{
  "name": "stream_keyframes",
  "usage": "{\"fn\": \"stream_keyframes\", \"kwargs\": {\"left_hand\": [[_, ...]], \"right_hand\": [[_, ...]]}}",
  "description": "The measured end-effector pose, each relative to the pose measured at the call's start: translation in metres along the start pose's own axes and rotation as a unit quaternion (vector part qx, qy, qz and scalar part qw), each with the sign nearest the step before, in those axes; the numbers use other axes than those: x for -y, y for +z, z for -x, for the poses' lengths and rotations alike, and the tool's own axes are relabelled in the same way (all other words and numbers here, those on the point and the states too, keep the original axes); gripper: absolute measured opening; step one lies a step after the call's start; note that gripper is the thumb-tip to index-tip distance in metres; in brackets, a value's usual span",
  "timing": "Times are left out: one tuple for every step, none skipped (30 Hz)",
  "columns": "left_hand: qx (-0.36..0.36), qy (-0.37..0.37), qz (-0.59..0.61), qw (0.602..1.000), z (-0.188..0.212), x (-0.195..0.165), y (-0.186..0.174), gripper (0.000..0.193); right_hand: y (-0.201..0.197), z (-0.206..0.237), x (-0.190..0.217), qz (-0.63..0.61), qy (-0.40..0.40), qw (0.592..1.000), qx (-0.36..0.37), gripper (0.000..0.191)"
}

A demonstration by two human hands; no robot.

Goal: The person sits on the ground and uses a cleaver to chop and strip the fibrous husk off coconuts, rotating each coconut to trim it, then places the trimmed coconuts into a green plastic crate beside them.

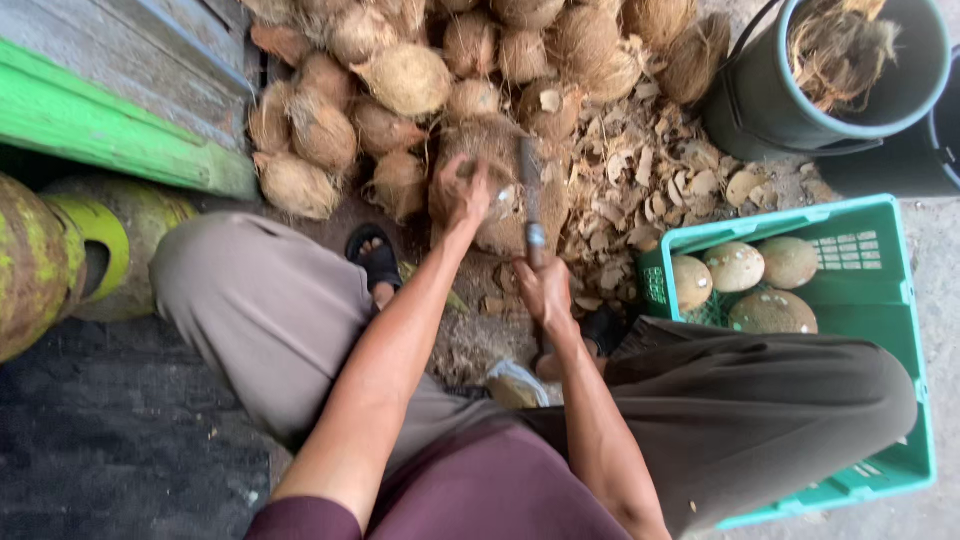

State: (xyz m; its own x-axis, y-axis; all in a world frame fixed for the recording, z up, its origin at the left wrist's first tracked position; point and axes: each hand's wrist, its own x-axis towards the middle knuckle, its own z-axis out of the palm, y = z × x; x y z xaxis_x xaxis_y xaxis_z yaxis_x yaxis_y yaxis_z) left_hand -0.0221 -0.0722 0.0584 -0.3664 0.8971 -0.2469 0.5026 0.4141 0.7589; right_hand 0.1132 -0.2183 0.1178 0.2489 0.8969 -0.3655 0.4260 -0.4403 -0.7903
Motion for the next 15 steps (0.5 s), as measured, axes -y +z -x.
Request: {"fn": "stream_keyframes", "kwargs": {"left_hand": [[-0.019, 0.013, 0.016, 1.000, 0.002, 0.000, 0.000, 0.054], [-0.006, -0.006, 0.016, 1.000, 0.003, 0.000, -0.001, 0.054], [0.004, -0.018, 0.021, 1.000, 0.003, 0.001, 0.001, 0.055], [0.014, -0.032, 0.027, 0.999, 0.003, 0.002, 0.000, 0.057], [0.011, -0.029, 0.004, 1.000, 0.004, 0.002, -0.001, 0.055], [0.010, -0.031, -0.024, 0.999, 0.003, 0.002, -0.001, 0.054], [0.011, -0.033, -0.051, 0.998, 0.004, 0.003, -0.001, 0.053], [0.019, -0.035, -0.043, 0.998, 0.004, 0.003, -0.001, 0.054], [0.026, -0.030, -0.030, 0.999, 0.005, 0.002, -0.001, 0.055], [0.035, -0.028, -0.018, 0.999, 0.006, 0.002, 0.000, 0.058], [0.021, -0.017, -0.015, 1.000, 0.008, 0.001, 0.002, 0.057], [0.005, -0.006, -0.017, 1.000, 0.010, 0.001, 0.003, 0.057], [-0.010, 0.012, -0.014, 1.000, 0.012, -0.001, 0.005, 0.056], [-0.004, 0.012, -0.034, 0.999, 0.013, -0.002, 0.006, 0.057], [0.001, 0.008, -0.052, 0.999, 0.014, -0.003, 0.007, 0.057]], "right_hand": [[0.001, 0.001, -0.001, 0.000, 0.010, 1.000, 0.007, 0.035], [0.003, 0.002, -0.002, -0.004, 0.016, 1.000, 0.007, 0.039], [0.004, 0.002, -0.003, -0.008, 0.014, 1.000, 0.003, 0.043], [0.006, 0.002, -0.005, -0.060, -0.019, 0.998, -0.014, 0.033], [0.007, 0.002, -0.007, -0.111, -0.047, 0.992, -0.025, 0.023], [0.009, 0.001, -0.009, -0.162, -0.067, 0.984, -0.033, 0.014], [0.011, 0.000, -0.012, -0.160, -0.077, 0.983, -0.045, 0.020], [0.013, -0.001, -0.015, -0.160, -0.093, 0.981, -0.061, 0.028], [0.014, -0.004, -0.017, -0.159, -0.116, 0.977, -0.083, 0.036], [0.015, -0.006, -0.020, -0.126, -0.061, 0.989, -0.055, 0.032], [0.014, -0.007, -0.023, -0.091, -0.001, 0.996, -0.019, 0.029], [0.014, -0.008, -0.025, -0.060, 0.061, 0.996, 0.019, 0.026], [0.012, -0.008, -0.028, -0.072, 0.043, 0.996, 0.005, 0.028], [0.012, -0.008, -0.029, -0.084, 0.022, 0.996, -0.012, 0.031], [0.010, -0.007, -0.031, -0.092, 0.002, 0.995, -0.026, 0.034]]}}
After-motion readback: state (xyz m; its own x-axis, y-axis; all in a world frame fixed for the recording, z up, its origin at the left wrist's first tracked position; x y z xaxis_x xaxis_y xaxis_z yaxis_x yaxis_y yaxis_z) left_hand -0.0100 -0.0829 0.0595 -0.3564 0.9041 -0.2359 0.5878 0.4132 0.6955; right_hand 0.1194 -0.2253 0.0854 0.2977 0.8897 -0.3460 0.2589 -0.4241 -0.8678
